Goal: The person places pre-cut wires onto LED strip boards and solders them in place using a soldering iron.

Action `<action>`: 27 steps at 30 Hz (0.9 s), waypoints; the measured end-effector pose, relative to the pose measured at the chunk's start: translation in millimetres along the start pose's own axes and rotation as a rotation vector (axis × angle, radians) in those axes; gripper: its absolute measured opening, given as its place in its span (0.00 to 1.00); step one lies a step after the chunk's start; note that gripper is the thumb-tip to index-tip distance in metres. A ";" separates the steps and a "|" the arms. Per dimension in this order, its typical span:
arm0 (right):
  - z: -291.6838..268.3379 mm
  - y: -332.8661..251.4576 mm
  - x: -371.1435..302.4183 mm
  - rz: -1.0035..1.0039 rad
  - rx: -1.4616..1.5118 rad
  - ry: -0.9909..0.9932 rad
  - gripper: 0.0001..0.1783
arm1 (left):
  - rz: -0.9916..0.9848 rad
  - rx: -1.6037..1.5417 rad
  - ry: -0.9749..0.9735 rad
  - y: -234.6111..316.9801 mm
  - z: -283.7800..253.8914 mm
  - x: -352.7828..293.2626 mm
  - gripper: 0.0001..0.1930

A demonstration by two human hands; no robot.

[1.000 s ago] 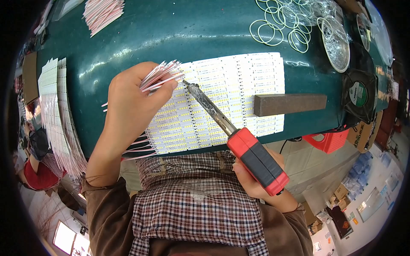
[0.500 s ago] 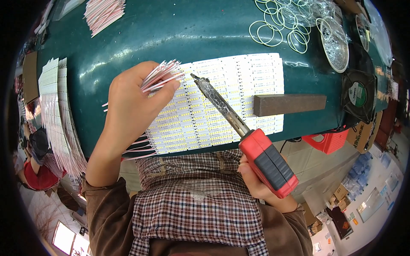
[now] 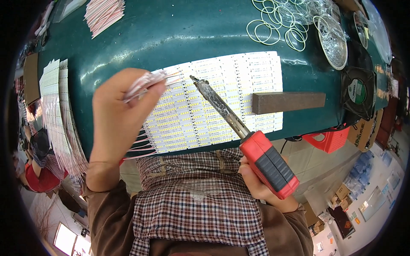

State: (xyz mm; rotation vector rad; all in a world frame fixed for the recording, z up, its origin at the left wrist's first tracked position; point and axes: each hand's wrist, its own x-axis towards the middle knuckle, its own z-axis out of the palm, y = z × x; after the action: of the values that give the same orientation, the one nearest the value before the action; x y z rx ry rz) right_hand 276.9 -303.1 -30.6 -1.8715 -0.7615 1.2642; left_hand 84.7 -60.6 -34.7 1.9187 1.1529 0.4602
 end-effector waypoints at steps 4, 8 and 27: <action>0.8 -3.8 5.3 -0.035 -0.082 -0.061 0.09 | -0.008 0.070 -0.007 -7.3 12.3 -2.8 0.06; 4.5 -4.0 9.1 -0.127 -0.102 -0.034 0.10 | 0.059 0.040 0.017 -16.4 21.6 -4.1 0.06; 9.0 12.0 12.9 -0.234 -0.147 -0.025 0.11 | 0.070 0.074 0.027 -15.8 23.4 -2.2 0.06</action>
State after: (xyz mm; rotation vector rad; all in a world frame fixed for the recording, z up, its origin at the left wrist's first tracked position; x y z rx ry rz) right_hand 273.7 -297.2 -49.1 -1.8218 -1.0783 1.1102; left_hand 90.4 -69.6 -60.9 2.0281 1.1369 0.4883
